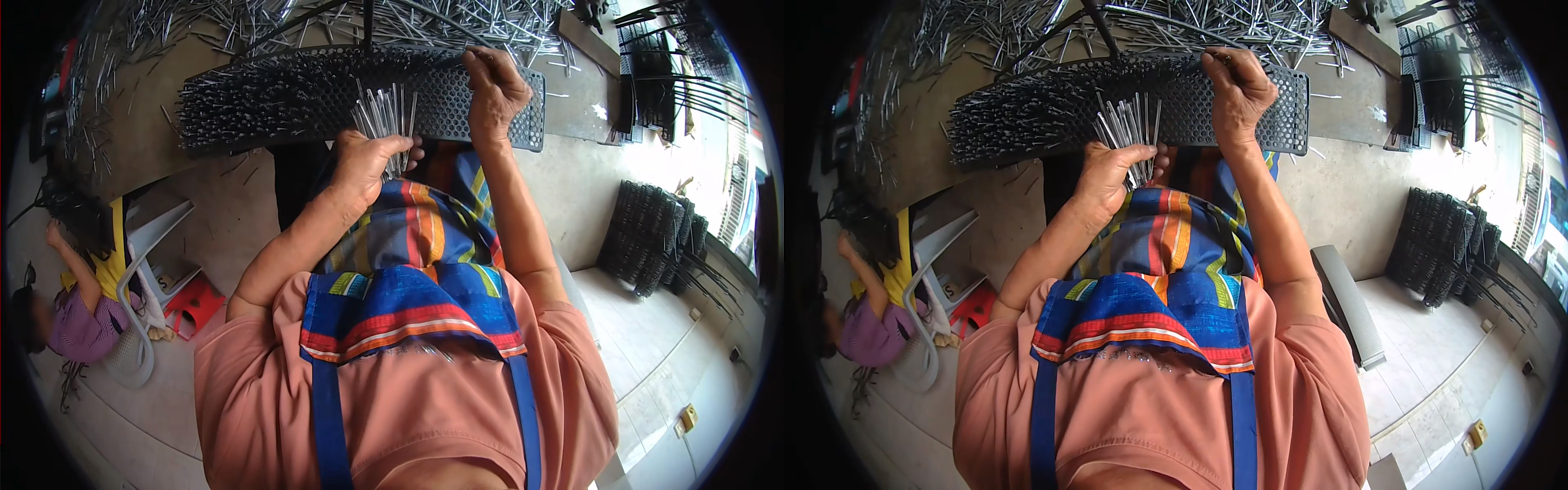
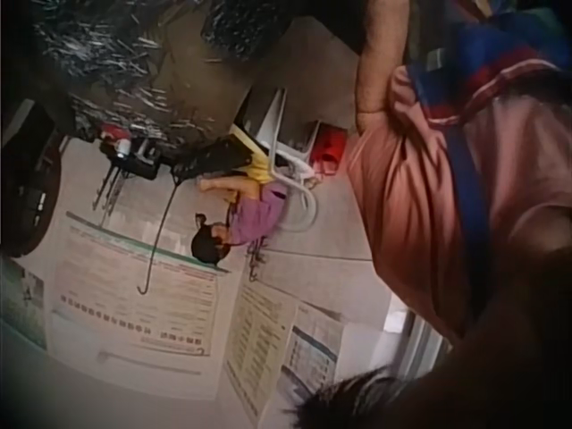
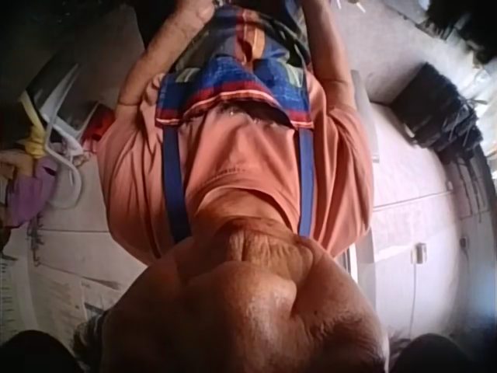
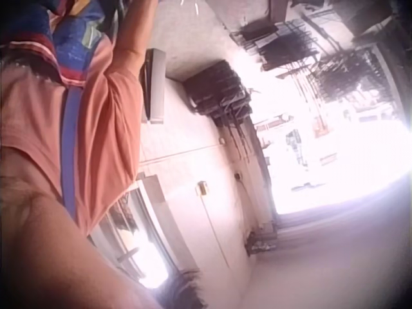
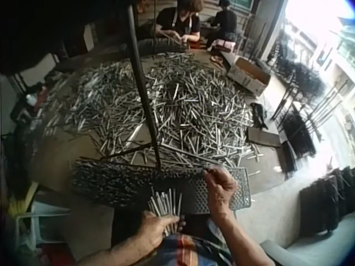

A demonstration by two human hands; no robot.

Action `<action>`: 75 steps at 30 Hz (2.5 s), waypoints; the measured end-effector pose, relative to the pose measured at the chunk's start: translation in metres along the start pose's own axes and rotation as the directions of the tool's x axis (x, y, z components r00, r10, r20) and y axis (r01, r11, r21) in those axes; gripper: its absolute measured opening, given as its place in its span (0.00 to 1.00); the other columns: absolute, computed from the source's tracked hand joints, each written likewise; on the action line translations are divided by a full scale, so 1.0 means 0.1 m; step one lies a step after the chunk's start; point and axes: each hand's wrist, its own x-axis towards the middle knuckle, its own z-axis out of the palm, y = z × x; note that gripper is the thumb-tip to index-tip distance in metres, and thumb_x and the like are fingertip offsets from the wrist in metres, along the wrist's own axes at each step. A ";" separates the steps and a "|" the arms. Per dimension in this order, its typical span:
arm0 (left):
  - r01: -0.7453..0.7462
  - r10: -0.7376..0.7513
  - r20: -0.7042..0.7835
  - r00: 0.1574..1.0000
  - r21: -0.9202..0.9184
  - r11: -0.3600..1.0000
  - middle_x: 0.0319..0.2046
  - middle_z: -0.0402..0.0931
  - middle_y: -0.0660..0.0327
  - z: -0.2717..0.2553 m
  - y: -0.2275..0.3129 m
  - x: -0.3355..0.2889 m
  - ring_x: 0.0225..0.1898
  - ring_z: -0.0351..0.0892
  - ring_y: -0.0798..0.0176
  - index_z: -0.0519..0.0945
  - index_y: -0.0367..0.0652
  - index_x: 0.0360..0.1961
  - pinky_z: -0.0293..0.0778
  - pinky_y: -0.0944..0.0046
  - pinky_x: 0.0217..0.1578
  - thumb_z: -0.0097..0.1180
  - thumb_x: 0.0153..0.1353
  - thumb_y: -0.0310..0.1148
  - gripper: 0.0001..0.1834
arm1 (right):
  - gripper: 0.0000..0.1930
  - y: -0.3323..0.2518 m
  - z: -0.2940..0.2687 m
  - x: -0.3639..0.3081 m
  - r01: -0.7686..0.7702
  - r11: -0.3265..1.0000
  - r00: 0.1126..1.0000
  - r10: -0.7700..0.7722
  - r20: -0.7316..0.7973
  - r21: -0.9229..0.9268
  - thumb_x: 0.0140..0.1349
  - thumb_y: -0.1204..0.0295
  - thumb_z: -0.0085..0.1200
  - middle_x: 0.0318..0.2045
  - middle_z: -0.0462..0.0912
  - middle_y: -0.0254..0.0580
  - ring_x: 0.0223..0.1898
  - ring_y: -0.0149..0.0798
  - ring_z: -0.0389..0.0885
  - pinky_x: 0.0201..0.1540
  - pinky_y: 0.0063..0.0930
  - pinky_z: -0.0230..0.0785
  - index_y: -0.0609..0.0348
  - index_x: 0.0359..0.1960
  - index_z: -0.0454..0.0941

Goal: Inserting thin metal pins into a perforated black grid on a workbench.

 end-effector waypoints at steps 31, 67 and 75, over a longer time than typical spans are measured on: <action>0.080 -0.065 0.106 0.992 -0.144 0.986 0.29 0.83 0.49 -0.10 -0.01 -0.01 0.26 0.85 0.56 0.80 0.32 0.39 0.81 0.62 0.25 0.55 0.50 0.13 0.13 | 0.07 -0.18 0.04 -0.17 0.241 0.871 0.892 -0.025 0.451 -0.428 0.58 0.70 0.62 0.23 0.82 0.39 0.24 0.29 0.80 0.25 0.28 0.69 0.60 0.34 0.85; -0.132 0.120 -0.094 0.988 -0.133 0.982 0.28 0.83 0.51 -0.42 0.06 -0.23 0.24 0.84 0.60 0.81 0.32 0.35 0.78 0.65 0.23 0.56 0.51 0.14 0.10 | 0.08 0.01 0.79 -0.40 0.264 0.930 0.926 -0.170 0.336 -0.256 0.47 0.79 0.68 0.25 0.81 0.37 0.24 0.34 0.81 0.28 0.23 0.71 0.59 0.30 0.85; -0.070 0.048 -0.106 0.993 -0.222 0.972 0.36 0.83 0.52 -0.42 0.07 -0.19 0.34 0.85 0.58 0.81 0.27 0.38 0.82 0.61 0.40 0.57 0.47 0.11 0.14 | 0.07 -0.17 0.86 -0.29 0.415 0.774 0.859 -0.159 0.487 -0.479 0.49 0.74 0.67 0.25 0.82 0.40 0.26 0.38 0.83 0.30 0.24 0.72 0.58 0.31 0.85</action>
